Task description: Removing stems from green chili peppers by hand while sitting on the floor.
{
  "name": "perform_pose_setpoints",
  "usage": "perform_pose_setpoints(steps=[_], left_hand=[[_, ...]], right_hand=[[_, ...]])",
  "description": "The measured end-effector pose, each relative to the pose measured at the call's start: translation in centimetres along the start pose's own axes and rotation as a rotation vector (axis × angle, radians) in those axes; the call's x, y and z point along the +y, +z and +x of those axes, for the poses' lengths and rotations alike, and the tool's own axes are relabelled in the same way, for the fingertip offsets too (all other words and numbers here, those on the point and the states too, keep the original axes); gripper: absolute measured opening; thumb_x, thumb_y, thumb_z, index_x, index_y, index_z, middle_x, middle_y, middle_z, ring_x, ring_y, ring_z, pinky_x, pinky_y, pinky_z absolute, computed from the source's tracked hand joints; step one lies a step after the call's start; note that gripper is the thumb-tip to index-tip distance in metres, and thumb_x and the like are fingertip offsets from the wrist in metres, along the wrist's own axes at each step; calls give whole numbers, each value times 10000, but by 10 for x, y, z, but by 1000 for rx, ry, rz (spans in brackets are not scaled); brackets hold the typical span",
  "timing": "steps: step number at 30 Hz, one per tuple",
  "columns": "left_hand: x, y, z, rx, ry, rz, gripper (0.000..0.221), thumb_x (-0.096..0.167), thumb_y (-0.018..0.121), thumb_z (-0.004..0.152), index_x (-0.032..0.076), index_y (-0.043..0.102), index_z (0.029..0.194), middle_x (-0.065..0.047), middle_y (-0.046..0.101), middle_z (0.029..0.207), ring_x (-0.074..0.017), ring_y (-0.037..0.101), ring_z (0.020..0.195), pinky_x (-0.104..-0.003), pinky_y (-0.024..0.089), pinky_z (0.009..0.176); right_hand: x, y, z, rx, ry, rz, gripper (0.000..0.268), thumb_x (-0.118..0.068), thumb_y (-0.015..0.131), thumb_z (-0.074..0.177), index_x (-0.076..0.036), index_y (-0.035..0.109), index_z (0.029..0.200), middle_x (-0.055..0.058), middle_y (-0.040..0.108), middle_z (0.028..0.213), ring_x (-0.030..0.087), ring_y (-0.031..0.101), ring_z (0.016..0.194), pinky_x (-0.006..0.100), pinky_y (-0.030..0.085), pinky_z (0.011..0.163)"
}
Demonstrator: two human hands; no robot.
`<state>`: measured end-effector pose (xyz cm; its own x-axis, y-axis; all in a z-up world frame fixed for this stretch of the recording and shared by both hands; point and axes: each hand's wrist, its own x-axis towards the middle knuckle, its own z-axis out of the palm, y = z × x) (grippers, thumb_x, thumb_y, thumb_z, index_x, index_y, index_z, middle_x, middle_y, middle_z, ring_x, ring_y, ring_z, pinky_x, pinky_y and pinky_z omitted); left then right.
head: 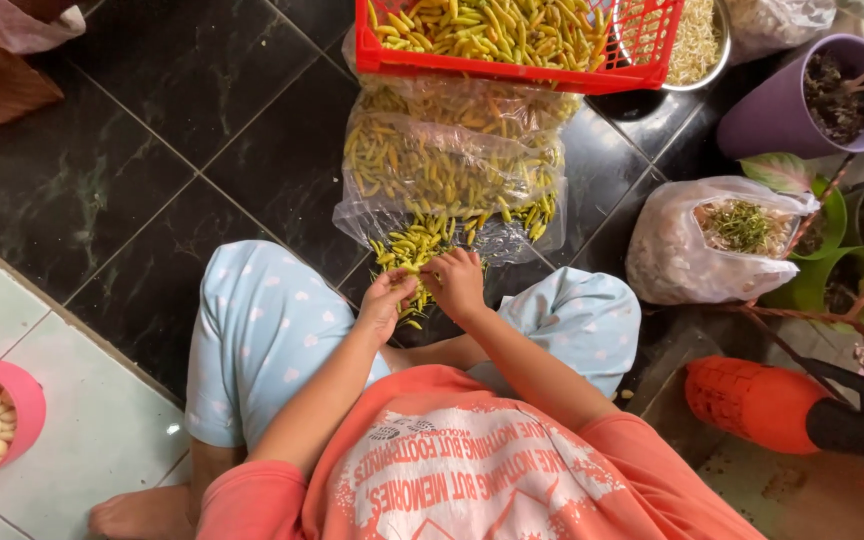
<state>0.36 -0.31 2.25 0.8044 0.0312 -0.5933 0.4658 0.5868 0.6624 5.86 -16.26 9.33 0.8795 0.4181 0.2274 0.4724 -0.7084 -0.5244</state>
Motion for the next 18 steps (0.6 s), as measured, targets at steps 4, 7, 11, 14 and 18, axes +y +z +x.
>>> perform_pose_setpoints(steps=[4, 7, 11, 14, 18], left_hand=[[-14, -12, 16, 39, 26, -12, 235, 219, 827, 914, 109, 691, 1070, -8, 658, 899, -138, 689, 763, -179, 526, 595], [-20, -17, 20, 0, -22, -5, 184, 245, 767, 964, 112, 674, 1051, -21, 641, 893, -126, 655, 738, -179, 487, 590], [-20, -16, 20, -65, -127, -81, 158, 239, 720, 990, 101, 662, 1041, -60, 669, 861, -128, 639, 698, -175, 470, 555], [-4, -16, 19, -60, -152, -137, 127, 231, 660, 1020, 109, 628, 1016, -63, 670, 834, -130, 632, 681, -182, 452, 545], [5, -15, 16, -91, -166, -178, 109, 178, 560, 1033, 101, 630, 1003, -122, 735, 975, -205, 703, 825, -271, 544, 663]], right_hand=[[-6, 1, -7, -9, -88, -2, 145, -338, 768, 966, -214, 701, 934, -44, 683, 842, 191, 594, 950, 366, 434, 931], [-7, -8, -3, -83, 1, 296, 171, -324, 728, 1031, -178, 719, 943, -16, 697, 850, 236, 590, 960, 425, 447, 939], [4, -20, 0, -221, 62, 536, 117, -247, 802, 957, -139, 765, 932, 37, 746, 834, 285, 639, 926, 494, 507, 900], [14, -20, -1, -311, 104, 655, 120, -218, 791, 968, -103, 773, 942, 87, 757, 850, 311, 644, 923, 535, 505, 883], [19, -13, -7, -279, 450, 930, 112, -133, 796, 952, -42, 732, 946, 43, 735, 883, 131, 593, 841, 356, 508, 777]])
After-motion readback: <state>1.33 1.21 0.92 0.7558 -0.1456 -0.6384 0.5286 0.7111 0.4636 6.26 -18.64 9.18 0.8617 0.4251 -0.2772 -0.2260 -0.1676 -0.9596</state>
